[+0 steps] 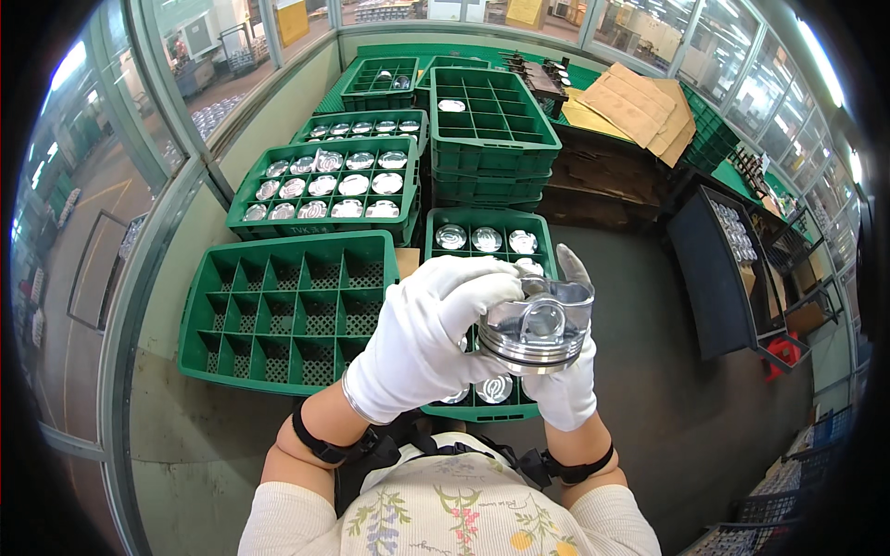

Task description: The person picks up and inspects metal engine pistons stored in green crates.

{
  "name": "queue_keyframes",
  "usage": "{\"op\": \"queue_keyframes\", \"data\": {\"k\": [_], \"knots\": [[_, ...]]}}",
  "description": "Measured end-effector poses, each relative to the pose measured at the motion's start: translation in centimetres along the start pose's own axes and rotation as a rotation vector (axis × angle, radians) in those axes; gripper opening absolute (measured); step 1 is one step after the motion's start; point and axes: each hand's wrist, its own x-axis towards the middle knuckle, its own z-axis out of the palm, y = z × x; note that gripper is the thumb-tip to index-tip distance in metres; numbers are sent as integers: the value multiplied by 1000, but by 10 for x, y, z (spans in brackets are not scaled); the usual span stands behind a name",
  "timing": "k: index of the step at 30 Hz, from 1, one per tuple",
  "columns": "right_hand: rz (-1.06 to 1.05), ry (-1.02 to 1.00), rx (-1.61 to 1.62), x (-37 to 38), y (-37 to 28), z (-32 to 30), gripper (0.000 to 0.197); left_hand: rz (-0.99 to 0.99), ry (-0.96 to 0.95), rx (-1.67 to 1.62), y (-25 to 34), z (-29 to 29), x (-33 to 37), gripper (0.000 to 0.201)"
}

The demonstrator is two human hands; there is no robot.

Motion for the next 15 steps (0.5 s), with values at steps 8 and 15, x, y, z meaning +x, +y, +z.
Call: {"op": "queue_keyframes", "data": {"k": [8,15], "knots": [[-54,46,-56,-4,2,1,55,-11,-23,-8,2,0,-1,59],[-167,86,-274,-7,3,1,80,-15,-31,28,5,-1,-1,57]]}}
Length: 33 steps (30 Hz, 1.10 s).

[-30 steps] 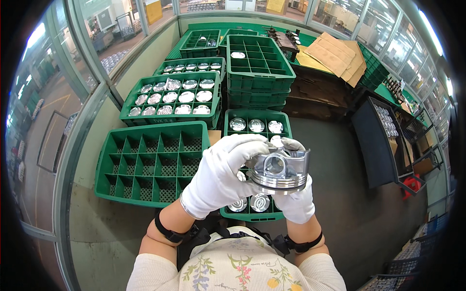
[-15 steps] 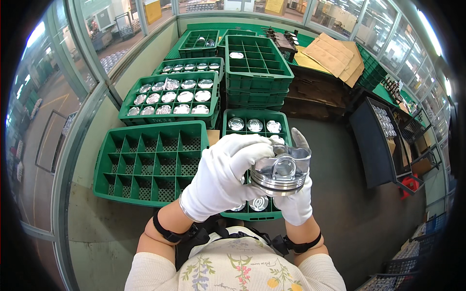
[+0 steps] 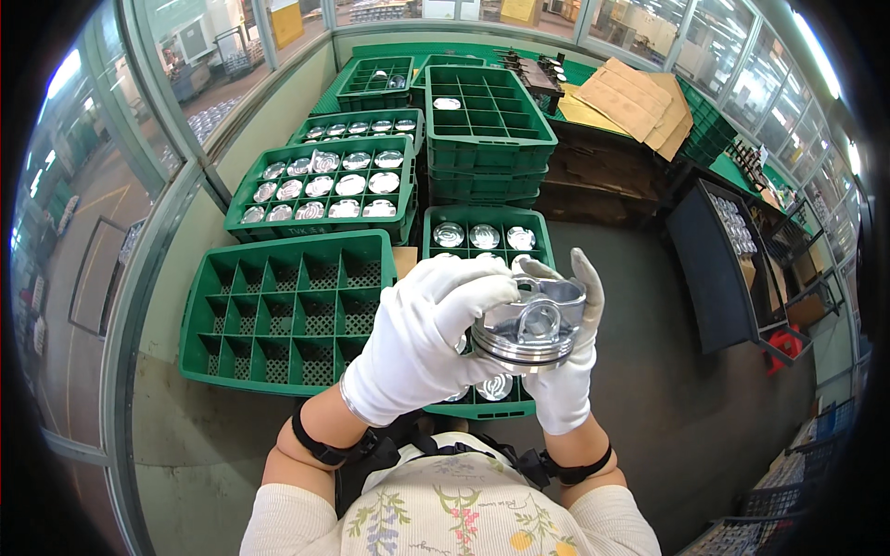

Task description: The person picks up and inspects metal engine pistons stored in green crates.

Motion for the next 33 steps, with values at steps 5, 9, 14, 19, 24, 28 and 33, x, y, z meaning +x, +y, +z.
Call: {"op": "queue_keyframes", "data": {"k": [5,9,14,19,24,28,33], "knots": [[-117,-85,-109,-1,6,-7,84,1,-37,69,2,2,-2,64],[40,55,176,-2,1,1,53,15,-22,12,7,4,4,70],[199,30,444,-2,5,-12,68,-63,-85,-19,-4,6,1,69],[111,-169,123,0,4,-11,78,-87,-45,-67,-4,6,-4,60],[279,-117,387,2,-1,-5,77,-47,-10,-60,-2,4,-1,58],[272,-126,185,1,0,-6,83,-42,-10,-48,0,3,0,60],[119,-233,-202,3,3,-9,82,-60,-60,-30,1,0,0,60]]}}
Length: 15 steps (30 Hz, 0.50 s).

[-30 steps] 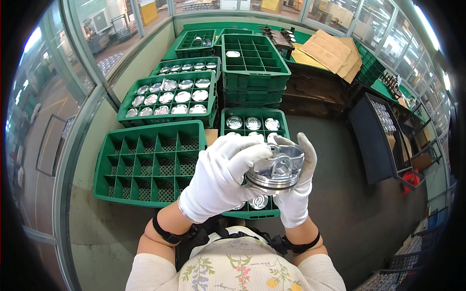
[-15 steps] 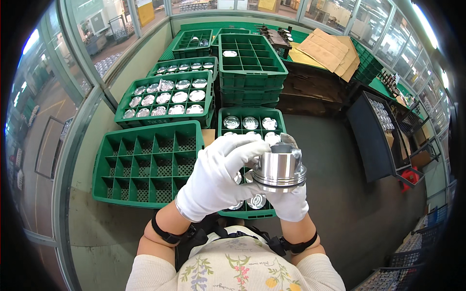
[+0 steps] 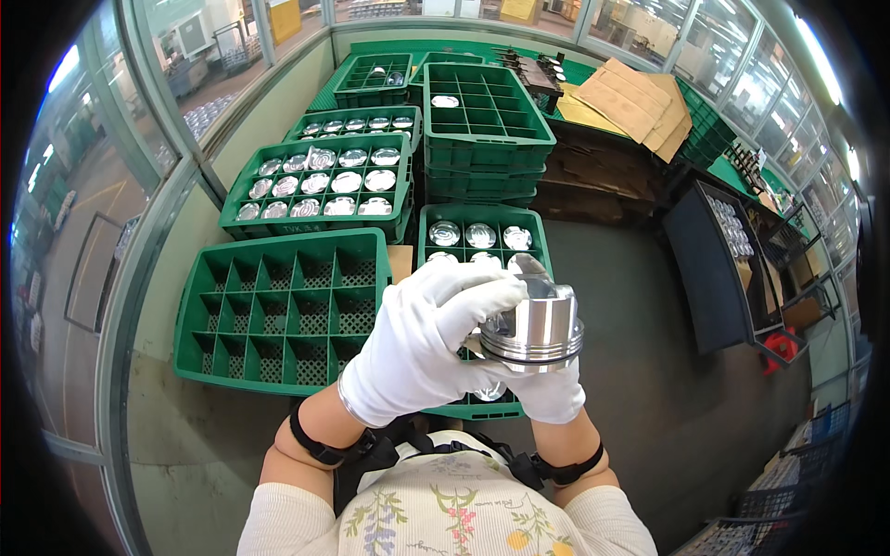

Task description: The person picks up and inspects metal engine pistons stored in green crates.

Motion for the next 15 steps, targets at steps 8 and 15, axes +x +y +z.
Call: {"op": "queue_keyframes", "data": {"k": [8,15], "knots": [[175,192,284,2,-7,2,78,40,-22,33,-3,1,-2,59],[1162,-621,2818,4,16,-22,48,357,152,251,-12,14,-10,41]]}}
